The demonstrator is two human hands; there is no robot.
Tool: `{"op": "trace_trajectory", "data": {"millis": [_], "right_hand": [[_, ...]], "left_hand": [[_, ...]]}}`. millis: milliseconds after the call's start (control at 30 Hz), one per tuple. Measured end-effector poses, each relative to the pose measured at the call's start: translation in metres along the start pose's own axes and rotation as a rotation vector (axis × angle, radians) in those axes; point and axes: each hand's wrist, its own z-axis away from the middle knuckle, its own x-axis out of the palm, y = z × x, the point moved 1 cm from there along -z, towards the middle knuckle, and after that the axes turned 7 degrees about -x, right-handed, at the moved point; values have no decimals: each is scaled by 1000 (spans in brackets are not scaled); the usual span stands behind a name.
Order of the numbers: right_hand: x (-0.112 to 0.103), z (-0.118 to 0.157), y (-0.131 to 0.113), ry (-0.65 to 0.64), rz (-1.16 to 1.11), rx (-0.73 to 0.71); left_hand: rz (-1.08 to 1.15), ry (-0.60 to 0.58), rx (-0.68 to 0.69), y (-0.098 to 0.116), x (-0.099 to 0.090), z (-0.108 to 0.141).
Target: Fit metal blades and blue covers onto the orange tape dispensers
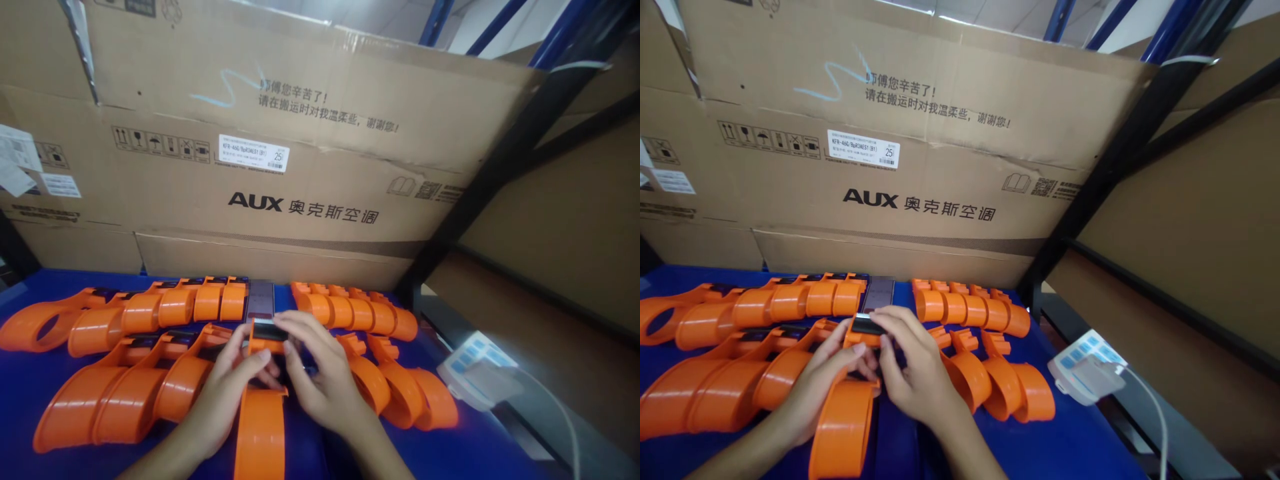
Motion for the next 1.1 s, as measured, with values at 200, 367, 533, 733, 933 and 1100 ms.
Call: {"op": "trace_trajectory", "data": {"millis": [200, 367, 533, 733, 933, 1100], "right_hand": [[3, 5, 31, 75, 181, 253], [19, 10, 44, -278, 339, 344], [24, 10, 43, -396, 337, 408], [26, 9, 42, -399, 276, 370], [18, 6, 41, -206, 105, 298], [4, 4, 33, 162, -140, 378]], "left_hand": [[261, 129, -63, 13, 2, -2], [271, 158, -103, 13, 1, -2], [250, 142, -63, 10, 2, 0], [167, 43, -29, 7, 0, -2], [139, 5, -28, 3, -3, -5], [124, 29, -34, 2, -3, -6]]}}
